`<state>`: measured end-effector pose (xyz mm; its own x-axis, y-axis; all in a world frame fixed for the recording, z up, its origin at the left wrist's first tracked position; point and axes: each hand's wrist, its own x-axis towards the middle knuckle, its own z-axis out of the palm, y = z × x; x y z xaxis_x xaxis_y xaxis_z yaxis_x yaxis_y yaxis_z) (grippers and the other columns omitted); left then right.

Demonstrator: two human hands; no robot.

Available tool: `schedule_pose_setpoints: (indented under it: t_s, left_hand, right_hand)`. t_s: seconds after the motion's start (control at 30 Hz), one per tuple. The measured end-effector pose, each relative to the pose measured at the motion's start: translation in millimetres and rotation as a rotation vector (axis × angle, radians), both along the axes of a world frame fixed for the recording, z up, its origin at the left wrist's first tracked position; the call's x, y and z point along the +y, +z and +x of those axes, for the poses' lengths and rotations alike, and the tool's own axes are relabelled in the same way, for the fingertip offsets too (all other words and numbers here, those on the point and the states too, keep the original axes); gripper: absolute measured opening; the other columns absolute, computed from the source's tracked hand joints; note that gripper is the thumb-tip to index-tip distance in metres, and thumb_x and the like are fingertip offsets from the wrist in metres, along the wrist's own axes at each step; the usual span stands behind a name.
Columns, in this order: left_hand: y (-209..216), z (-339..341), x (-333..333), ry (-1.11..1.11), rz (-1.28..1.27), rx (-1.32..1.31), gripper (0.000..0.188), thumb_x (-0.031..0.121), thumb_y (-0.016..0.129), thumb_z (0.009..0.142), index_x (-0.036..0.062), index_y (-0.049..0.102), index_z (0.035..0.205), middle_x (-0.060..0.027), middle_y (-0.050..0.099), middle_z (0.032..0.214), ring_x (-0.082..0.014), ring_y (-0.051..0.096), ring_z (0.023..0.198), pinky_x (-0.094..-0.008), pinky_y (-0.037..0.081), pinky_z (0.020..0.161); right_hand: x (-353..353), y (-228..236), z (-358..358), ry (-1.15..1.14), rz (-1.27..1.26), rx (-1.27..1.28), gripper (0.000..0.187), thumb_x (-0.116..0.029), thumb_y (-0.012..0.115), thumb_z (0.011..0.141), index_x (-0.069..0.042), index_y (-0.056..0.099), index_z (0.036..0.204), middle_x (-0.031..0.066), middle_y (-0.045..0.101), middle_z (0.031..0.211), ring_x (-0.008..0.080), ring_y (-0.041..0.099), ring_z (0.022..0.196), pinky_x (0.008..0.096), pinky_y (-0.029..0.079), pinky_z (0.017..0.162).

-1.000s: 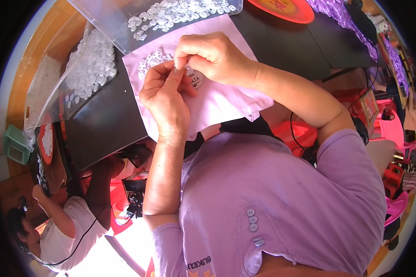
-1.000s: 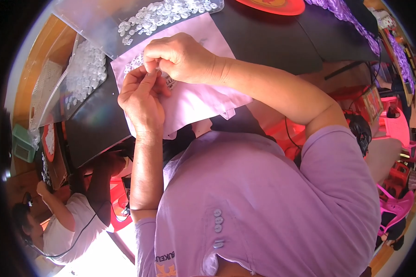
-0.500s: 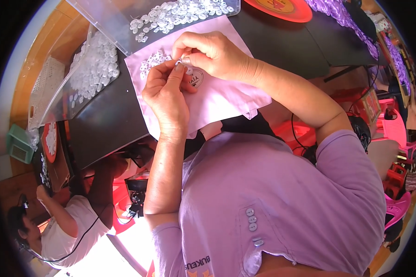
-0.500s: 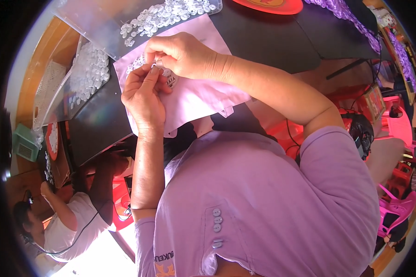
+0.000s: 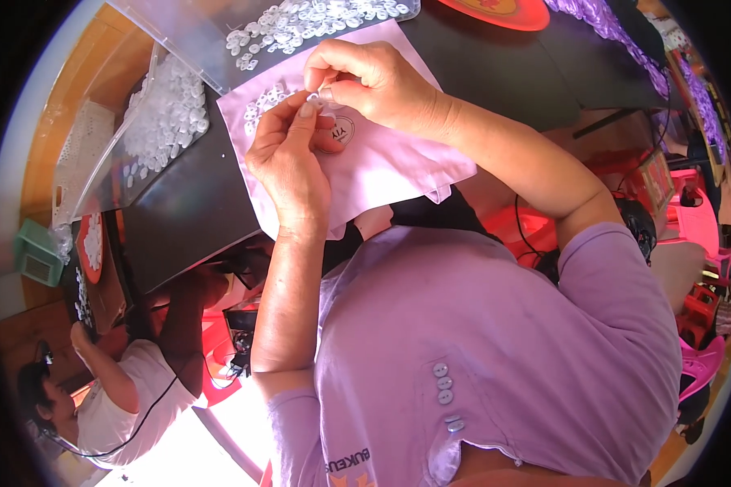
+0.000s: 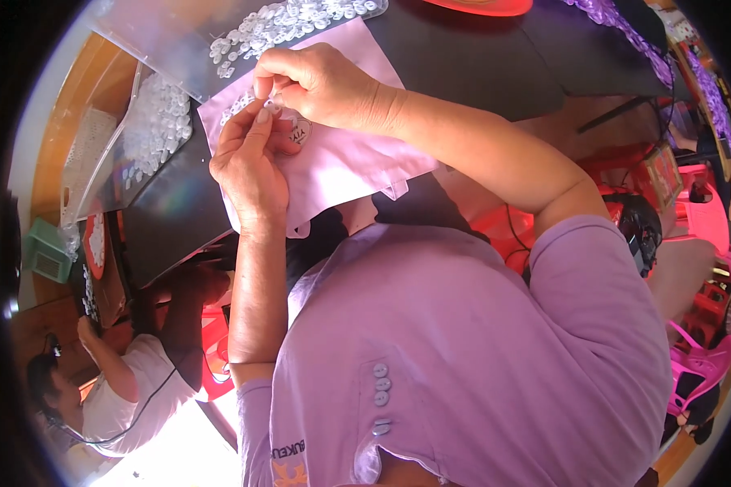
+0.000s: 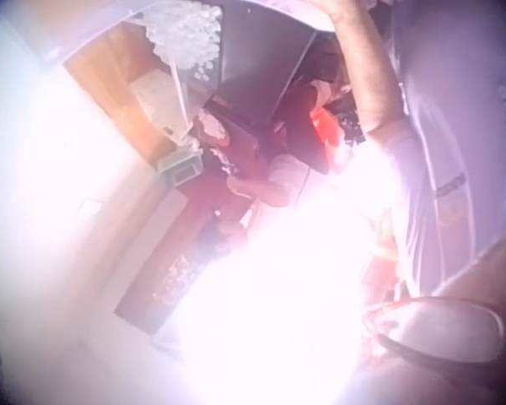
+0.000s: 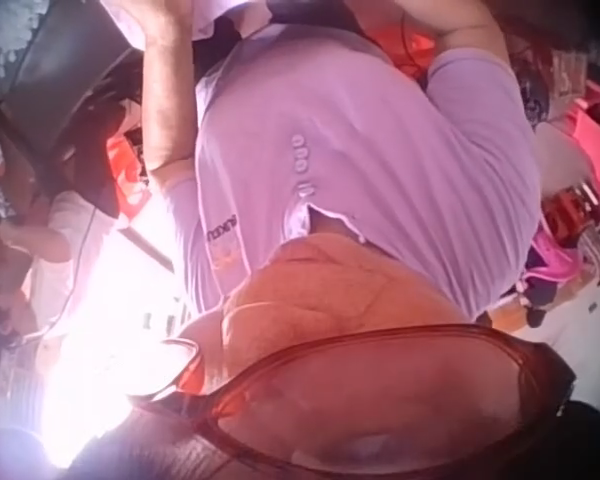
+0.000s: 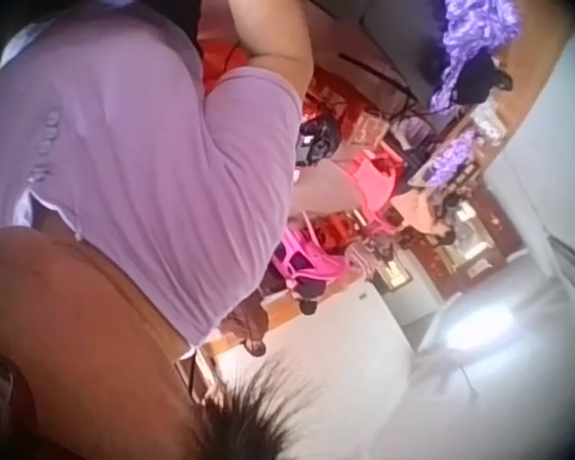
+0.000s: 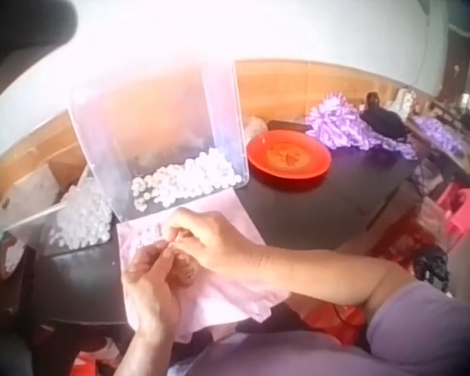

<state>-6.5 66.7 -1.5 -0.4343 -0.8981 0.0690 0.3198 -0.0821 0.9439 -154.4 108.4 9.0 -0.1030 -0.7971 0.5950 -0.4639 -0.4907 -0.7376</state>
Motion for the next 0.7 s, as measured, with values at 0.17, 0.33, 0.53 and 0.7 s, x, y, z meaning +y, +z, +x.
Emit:
schedule_pose_setpoints:
  t_s: [0.17, 0.33, 0.53, 0.7]
  left_hand:
    - [3.7, -0.7, 4.4, 0.088, -0.084, -0.079, 0.015, 0.007, 0.063, 0.092, -0.0055, 0.063, 0.100, -0.0088, 0.064, 0.080, -0.0107, 0.058, 0.061, -0.0231, 0.048, 0.050]
    - [9.5, 1.9, 3.4, 0.063, -0.123, -0.270, 0.014, 0.009, 0.064, 0.091, -0.0042, 0.064, 0.097, -0.0054, 0.062, 0.076, -0.0085, 0.056, 0.061, -0.0220, 0.046, 0.050]
    - [1.3, 3.4, 1.0, 0.018, -0.048, -0.215, 0.010, 0.007, 0.063, 0.091, -0.0027, 0.063, 0.091, -0.0036, 0.060, 0.071, -0.0066, 0.052, 0.056, -0.0208, 0.040, 0.047]
    - [-1.8, 2.8, -2.6, 0.012, -0.072, -0.193, 0.009, 0.005, 0.060, 0.093, -0.0030, 0.060, 0.089, -0.0060, 0.059, 0.073, -0.0106, 0.051, 0.056, -0.0221, 0.037, 0.048]
  right_hand:
    - [1.2, 0.5, -2.6, -0.008, -0.008, 0.032, 0.011, 0.006, 0.060, 0.084, -0.001, 0.058, 0.093, 0.0032, 0.064, 0.085, 0.0116, 0.061, 0.080, 0.0257, 0.051, 0.074]
    - [2.8, 0.7, -3.1, 0.003, -0.005, 0.034, 0.015, 0.009, 0.057, 0.081, 0.000, 0.058, 0.093, 0.0039, 0.064, 0.086, 0.0124, 0.062, 0.081, 0.0258, 0.051, 0.075]
    - [3.5, -0.1, 3.7, 0.023, -0.002, 0.098, 0.019, 0.012, 0.054, 0.078, 0.000, 0.059, 0.091, 0.0041, 0.065, 0.083, 0.0126, 0.062, 0.080, 0.0257, 0.051, 0.073]
    - [-0.6, -0.1, 3.3, 0.063, 0.085, -0.022, 0.017, 0.010, 0.056, 0.080, -0.001, 0.061, 0.092, 0.0030, 0.066, 0.084, 0.0102, 0.062, 0.081, 0.0252, 0.051, 0.074]
